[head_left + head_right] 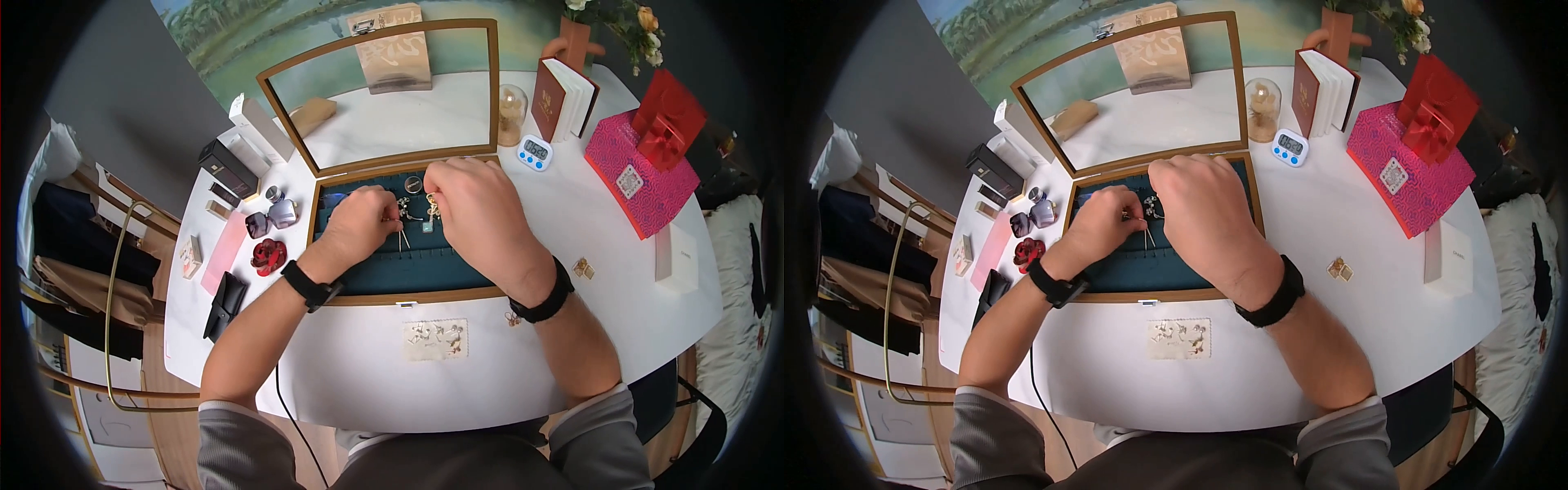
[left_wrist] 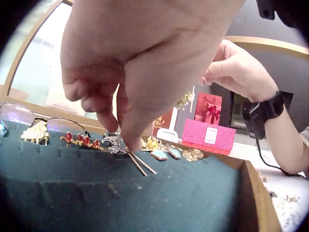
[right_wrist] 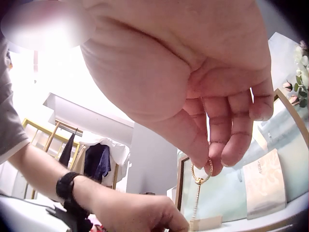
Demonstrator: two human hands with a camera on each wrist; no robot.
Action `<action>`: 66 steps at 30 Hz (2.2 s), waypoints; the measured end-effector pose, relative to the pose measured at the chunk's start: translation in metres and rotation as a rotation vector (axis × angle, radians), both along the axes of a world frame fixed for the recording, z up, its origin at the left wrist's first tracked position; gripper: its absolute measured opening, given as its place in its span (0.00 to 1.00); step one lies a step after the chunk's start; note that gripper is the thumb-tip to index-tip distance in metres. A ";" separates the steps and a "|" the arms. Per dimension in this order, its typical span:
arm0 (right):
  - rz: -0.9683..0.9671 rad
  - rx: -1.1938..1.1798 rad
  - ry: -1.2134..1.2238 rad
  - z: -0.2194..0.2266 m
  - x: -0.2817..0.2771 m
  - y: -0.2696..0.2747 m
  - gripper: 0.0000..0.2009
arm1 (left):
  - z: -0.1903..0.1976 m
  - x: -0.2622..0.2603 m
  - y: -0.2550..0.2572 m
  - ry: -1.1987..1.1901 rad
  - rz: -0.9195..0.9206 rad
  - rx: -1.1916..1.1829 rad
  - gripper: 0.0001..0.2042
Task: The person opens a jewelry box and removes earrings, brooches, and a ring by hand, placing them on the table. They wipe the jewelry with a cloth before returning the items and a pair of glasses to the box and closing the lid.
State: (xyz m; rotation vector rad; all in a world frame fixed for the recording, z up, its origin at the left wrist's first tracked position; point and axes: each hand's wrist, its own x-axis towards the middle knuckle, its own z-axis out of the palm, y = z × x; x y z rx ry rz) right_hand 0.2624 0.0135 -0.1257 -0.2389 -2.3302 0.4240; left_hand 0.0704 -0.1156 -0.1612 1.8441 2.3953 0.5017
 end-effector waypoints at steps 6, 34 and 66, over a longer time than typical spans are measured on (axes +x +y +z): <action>-0.048 -0.056 -0.171 -0.006 -0.007 -0.004 0.05 | 0.012 -0.014 -0.009 -0.563 -0.002 0.042 0.05; 0.056 -0.219 -0.328 -0.040 -0.026 -0.005 0.01 | 0.004 -0.020 0.003 -0.762 0.044 -0.130 0.06; 0.086 -0.205 -0.363 -0.028 -0.020 -0.004 0.02 | -0.008 -0.010 0.011 -0.272 0.029 -0.069 0.06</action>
